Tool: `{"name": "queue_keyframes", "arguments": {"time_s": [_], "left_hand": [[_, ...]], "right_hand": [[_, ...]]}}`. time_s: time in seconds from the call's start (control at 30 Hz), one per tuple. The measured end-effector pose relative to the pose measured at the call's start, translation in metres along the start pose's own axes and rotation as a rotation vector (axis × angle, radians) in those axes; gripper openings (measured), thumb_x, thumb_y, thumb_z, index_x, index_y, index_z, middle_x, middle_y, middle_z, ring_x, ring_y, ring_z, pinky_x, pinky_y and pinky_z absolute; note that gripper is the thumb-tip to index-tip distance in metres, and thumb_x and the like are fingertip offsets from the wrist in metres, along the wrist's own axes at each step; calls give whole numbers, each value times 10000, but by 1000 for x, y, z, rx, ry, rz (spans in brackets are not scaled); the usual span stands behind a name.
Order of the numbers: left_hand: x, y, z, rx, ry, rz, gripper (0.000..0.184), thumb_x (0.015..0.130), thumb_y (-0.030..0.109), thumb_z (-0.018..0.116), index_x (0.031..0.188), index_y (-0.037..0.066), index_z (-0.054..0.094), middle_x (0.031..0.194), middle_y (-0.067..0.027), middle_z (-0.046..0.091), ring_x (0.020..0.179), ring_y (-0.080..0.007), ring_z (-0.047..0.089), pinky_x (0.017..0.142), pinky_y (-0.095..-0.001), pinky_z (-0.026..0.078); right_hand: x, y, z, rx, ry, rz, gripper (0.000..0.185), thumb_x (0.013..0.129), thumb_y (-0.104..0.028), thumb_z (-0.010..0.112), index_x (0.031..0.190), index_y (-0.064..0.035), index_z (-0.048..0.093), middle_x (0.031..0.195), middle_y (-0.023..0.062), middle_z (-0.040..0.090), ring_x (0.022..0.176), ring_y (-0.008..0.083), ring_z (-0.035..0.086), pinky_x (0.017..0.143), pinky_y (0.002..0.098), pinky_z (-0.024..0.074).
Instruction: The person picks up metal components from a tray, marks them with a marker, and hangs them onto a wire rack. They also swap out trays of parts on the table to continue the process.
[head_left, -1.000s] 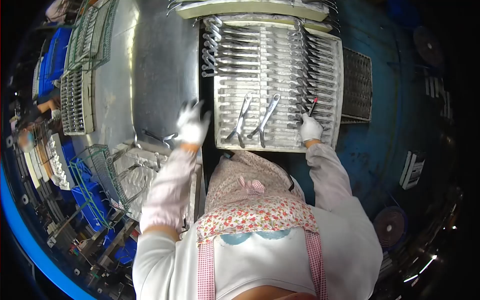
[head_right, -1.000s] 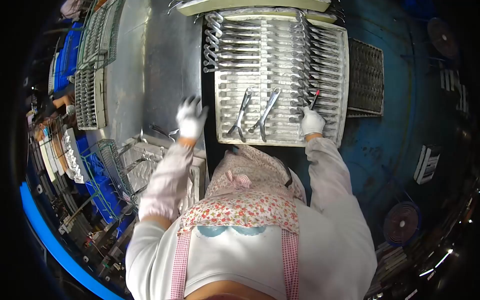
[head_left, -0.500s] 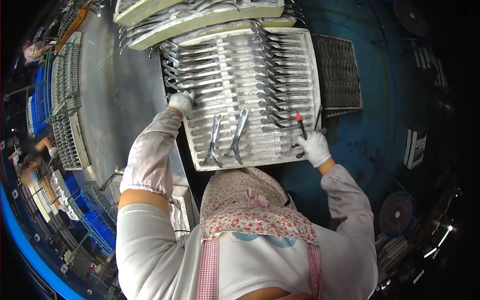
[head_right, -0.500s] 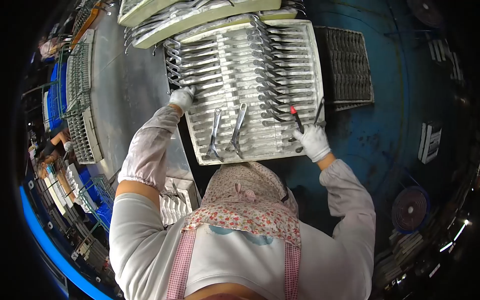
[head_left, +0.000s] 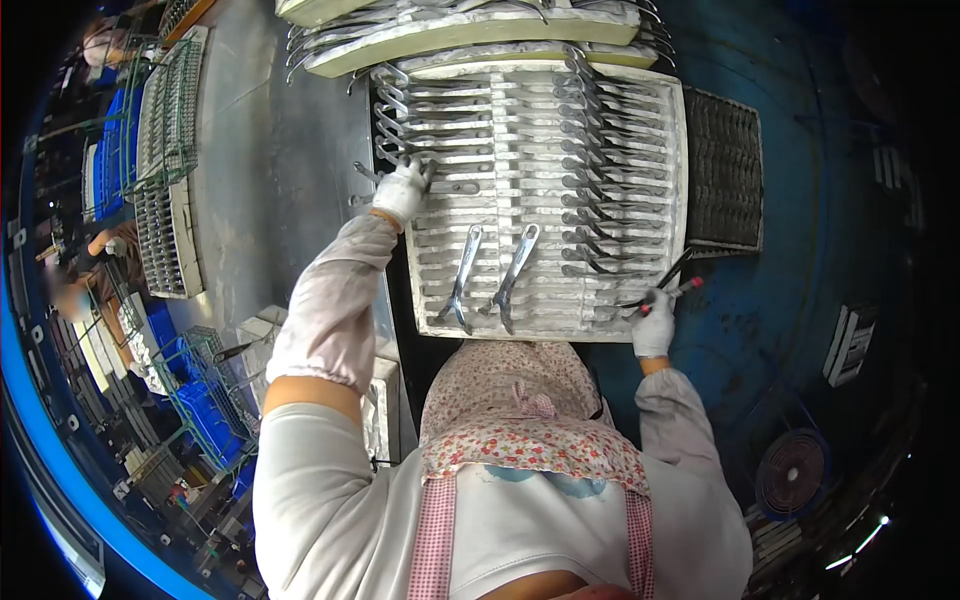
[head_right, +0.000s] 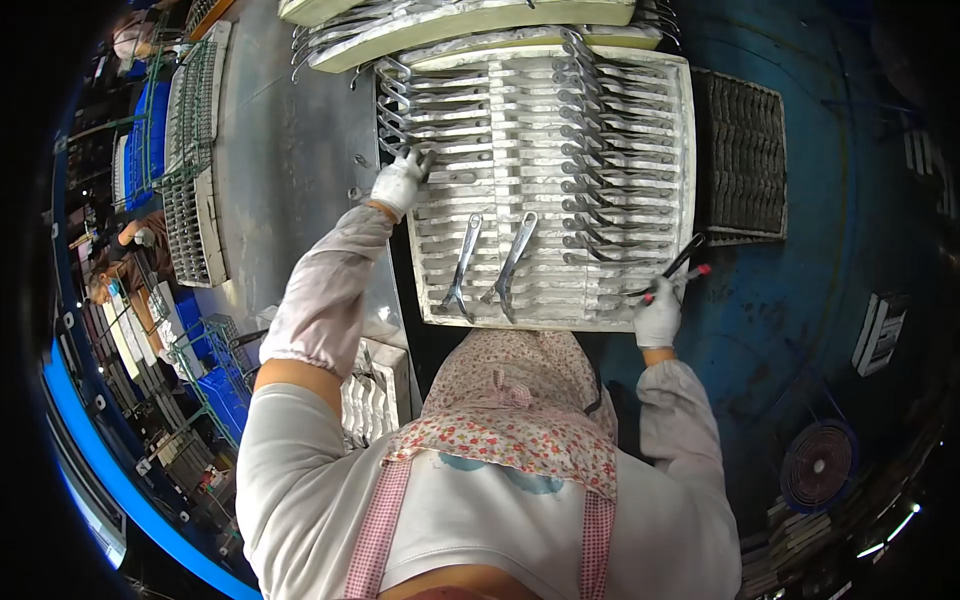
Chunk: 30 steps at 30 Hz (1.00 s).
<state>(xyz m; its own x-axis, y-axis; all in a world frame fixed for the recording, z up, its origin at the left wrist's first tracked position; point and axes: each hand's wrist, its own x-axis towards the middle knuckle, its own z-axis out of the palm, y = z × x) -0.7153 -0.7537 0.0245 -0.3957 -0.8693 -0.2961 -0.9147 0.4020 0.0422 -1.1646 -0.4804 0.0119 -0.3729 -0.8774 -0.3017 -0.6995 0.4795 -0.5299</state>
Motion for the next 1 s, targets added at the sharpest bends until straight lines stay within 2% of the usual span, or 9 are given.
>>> {"name": "queue_keyframes", "arguments": {"time_s": [0.1,0.2,0.33,0.53,0.6,0.7,0.73,0.87,1.0], "left_hand": [[15,13,-1,-87,-46,-299,396,965,387,432,1099,30,538,992,-244,606,879,-402,636,764,-476,519],[20,20,-22,-48,-24,-296,358,942,358,473,1043,20,536,961,-241,613,880,-397,636,765,-471,517],[30,5,-45,-78,-22,-217,231,903,194,449,1050,35,530,937,-241,621,862,-410,636,776,-478,509],[55,-13,-35,5,-254,-254,325,934,246,386,1095,53,592,1052,-225,652,988,-378,631,849,-461,493],[62,-11,-14,34,-255,-260,331,942,256,380,1068,68,621,1040,-197,666,989,-370,634,853,-456,496],[56,-3,-29,104,-244,-172,243,864,169,488,970,69,683,989,-186,682,935,-330,664,788,-438,529],[48,-2,-35,141,-193,-131,225,827,144,524,958,57,685,974,-181,686,907,-328,673,761,-428,541],[11,5,-74,41,-136,-331,216,835,198,557,920,50,690,959,-194,683,904,-349,667,769,-441,540],[-69,0,-110,-361,-224,-574,495,784,377,688,1201,115,641,937,-245,672,924,-368,655,924,-403,482]], "right_hand": [[1,-14,3,43,115,472,470,738,-171,738,1118,-108,468,872,135,651,800,360,640,723,452,492],[13,14,40,76,141,456,568,720,-219,784,1147,-88,433,921,144,640,832,356,634,755,433,485],[22,27,59,281,295,372,546,650,-99,824,1073,-29,487,943,140,606,833,302,600,782,383,473],[17,-58,-18,605,250,320,607,622,-36,827,1129,4,496,948,91,601,838,167,578,756,286,492],[18,-80,-39,359,243,130,595,603,-45,842,1118,13,552,955,84,633,823,156,587,765,286,496],[20,-143,-77,564,7,228,556,598,-46,852,1090,10,597,945,72,659,821,141,596,768,279,502],[23,-134,-62,559,92,26,541,618,-38,848,1095,5,594,915,60,663,809,123,598,744,261,507],[21,-191,-81,889,-98,59,502,672,81,770,1125,15,564,876,58,663,702,93,607,600,239,521],[11,-261,-108,581,-264,103,538,711,89,730,1199,0,521,955,109,681,825,144,667,705,230,548]]}}
